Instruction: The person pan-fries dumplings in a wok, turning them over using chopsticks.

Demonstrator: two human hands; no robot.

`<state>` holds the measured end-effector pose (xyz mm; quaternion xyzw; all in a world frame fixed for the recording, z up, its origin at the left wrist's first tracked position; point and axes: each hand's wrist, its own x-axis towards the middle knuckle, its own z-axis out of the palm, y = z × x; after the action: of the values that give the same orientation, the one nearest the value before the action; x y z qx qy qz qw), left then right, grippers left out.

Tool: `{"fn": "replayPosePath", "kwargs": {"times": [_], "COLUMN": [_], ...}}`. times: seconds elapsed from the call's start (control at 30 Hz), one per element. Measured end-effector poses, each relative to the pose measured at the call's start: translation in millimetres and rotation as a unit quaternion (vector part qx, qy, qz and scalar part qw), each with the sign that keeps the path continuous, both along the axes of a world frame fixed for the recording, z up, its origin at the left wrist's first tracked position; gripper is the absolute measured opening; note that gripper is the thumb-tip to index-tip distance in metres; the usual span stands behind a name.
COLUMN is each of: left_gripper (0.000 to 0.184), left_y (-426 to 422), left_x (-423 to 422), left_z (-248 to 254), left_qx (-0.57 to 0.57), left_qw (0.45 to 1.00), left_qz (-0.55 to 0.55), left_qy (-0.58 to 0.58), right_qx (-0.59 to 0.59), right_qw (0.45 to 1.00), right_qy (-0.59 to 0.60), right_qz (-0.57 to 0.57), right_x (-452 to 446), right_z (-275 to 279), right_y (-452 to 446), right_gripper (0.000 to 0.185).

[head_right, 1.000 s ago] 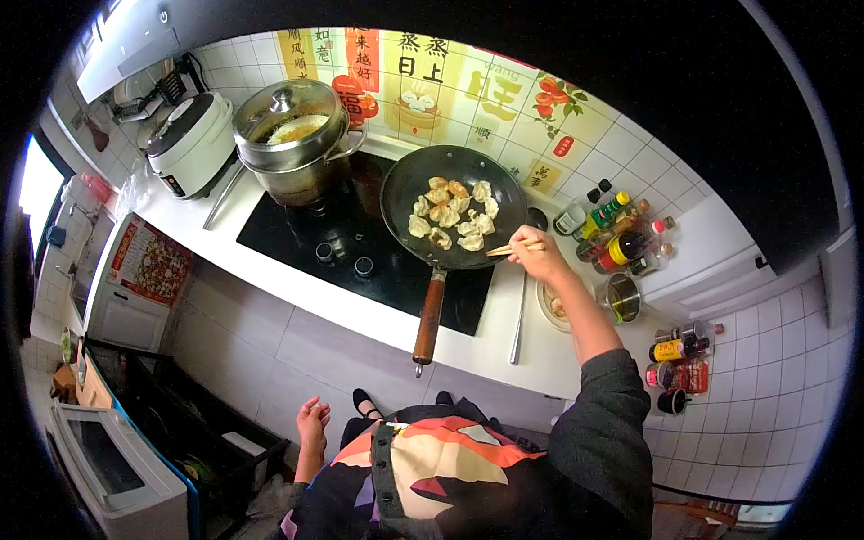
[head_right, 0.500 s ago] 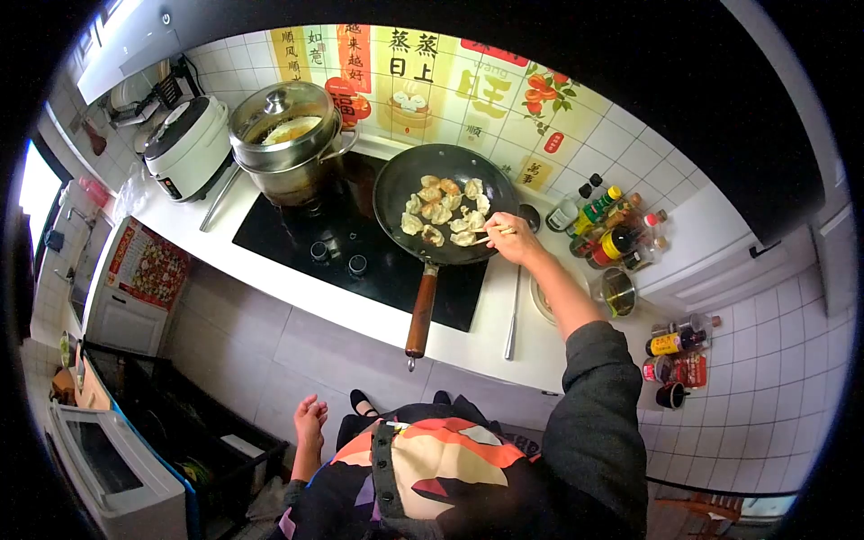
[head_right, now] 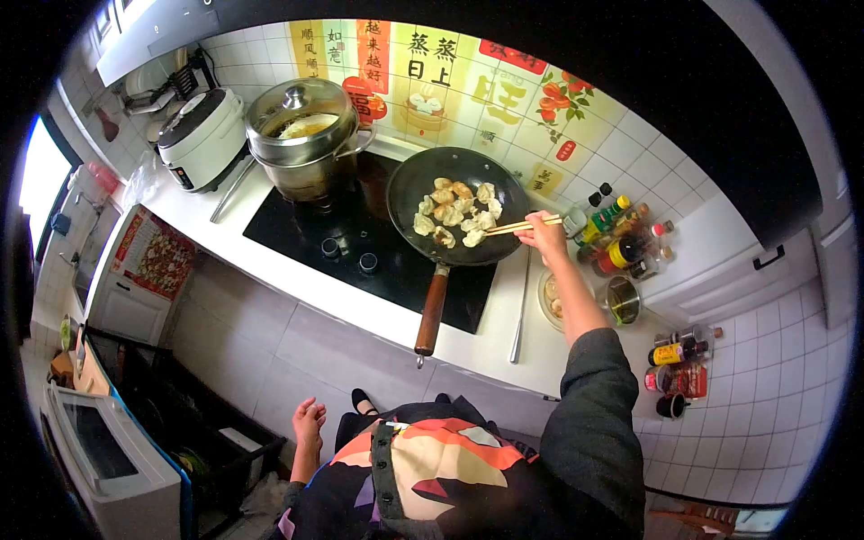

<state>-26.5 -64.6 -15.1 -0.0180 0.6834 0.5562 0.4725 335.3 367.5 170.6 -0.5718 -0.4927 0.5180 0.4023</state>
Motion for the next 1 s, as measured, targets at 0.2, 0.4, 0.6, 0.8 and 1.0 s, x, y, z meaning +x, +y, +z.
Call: {"fn": "replayPosePath", "kwargs": {"times": [0.2, 0.4, 0.6, 0.8, 1.0], "left_gripper": [0.023, 0.022, 0.023, 0.023, 0.022], "left_y": [0, 2, -6, -14, -8], "left_x": [2, -1, -2, -4, -4], "left_z": [3, 4, 4, -1, 4], "left_qx": [-0.004, 0.002, 0.000, -0.006, 0.000], "left_qw": [1.000, 1.000, 1.000, 1.000, 1.000], "left_qz": [-0.001, 0.000, 0.010, 0.019, 0.028], "left_qy": [-0.003, 0.002, 0.009, 0.005, 0.012], "right_qx": [0.053, 0.050, -0.071, -0.050, -0.039], "right_qw": [0.969, 0.988, 0.995, 0.998, 0.999], "right_qy": [-0.127, -0.089, 0.061, 0.040, 0.016], "right_qz": [0.204, 0.113, -0.016, -0.010, -0.002], "right_x": [-9, -28, -11, 2, 2], "right_z": [14, -12, -10, -10, 13], "right_y": [-21, -1, 11, 9, -2], "right_gripper": [0.011, 0.012, 0.015, 0.015, 0.017]}}
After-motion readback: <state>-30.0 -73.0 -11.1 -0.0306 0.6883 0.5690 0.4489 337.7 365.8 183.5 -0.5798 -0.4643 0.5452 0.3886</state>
